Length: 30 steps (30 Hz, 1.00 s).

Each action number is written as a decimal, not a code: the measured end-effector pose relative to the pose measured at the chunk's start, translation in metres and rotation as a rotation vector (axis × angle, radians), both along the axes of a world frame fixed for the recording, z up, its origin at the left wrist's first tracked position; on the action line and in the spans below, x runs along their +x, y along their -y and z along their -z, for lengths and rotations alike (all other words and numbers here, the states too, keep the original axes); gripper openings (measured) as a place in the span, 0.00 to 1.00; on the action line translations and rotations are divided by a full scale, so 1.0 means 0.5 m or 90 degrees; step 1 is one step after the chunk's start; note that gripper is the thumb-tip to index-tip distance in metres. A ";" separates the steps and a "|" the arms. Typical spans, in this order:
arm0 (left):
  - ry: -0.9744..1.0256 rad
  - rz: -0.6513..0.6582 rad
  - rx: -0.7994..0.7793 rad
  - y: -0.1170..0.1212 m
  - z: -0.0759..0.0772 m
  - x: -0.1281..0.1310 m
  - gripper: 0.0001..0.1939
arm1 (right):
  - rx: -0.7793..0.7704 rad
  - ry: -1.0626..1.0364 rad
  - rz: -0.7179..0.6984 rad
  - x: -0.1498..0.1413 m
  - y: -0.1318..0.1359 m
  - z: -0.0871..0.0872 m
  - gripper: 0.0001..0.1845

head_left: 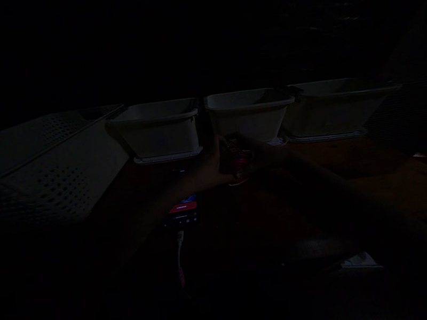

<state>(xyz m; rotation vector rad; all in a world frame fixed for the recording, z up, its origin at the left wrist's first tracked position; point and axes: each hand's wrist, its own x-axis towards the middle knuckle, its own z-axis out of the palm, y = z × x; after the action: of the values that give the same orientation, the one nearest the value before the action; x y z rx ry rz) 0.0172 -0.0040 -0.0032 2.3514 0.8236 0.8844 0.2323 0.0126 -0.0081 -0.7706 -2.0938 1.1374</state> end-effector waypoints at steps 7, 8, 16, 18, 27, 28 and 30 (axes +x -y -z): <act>0.005 0.009 0.002 0.001 -0.005 -0.001 0.34 | -0.022 0.007 -0.007 0.001 0.000 -0.001 0.53; 0.005 0.006 -0.001 0.000 -0.004 0.000 0.34 | -0.017 0.014 -0.013 0.002 -0.001 0.000 0.53; 0.016 -0.007 -0.008 -0.003 -0.002 0.002 0.38 | 0.028 0.064 -0.031 0.016 -0.020 0.003 0.66; 0.012 -0.004 -0.027 -0.002 -0.006 -0.001 0.40 | 0.024 0.069 -0.042 0.022 -0.023 0.003 0.68; -0.061 0.010 -0.083 0.001 -0.029 -0.009 0.41 | 0.001 0.062 -0.076 0.032 -0.036 0.012 0.74; -0.059 0.008 -0.074 -0.001 -0.028 -0.008 0.41 | -0.001 0.062 -0.083 0.030 -0.036 0.011 0.74; -0.062 0.004 -0.063 -0.003 -0.026 -0.008 0.41 | -0.005 0.068 -0.091 0.026 -0.034 0.009 0.74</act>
<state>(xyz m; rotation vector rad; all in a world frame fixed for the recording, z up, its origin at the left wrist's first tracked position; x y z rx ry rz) 0.0132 -0.0025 0.0096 2.3246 0.8776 0.7145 0.2454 0.0295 -0.0125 -0.7094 -2.2655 1.2040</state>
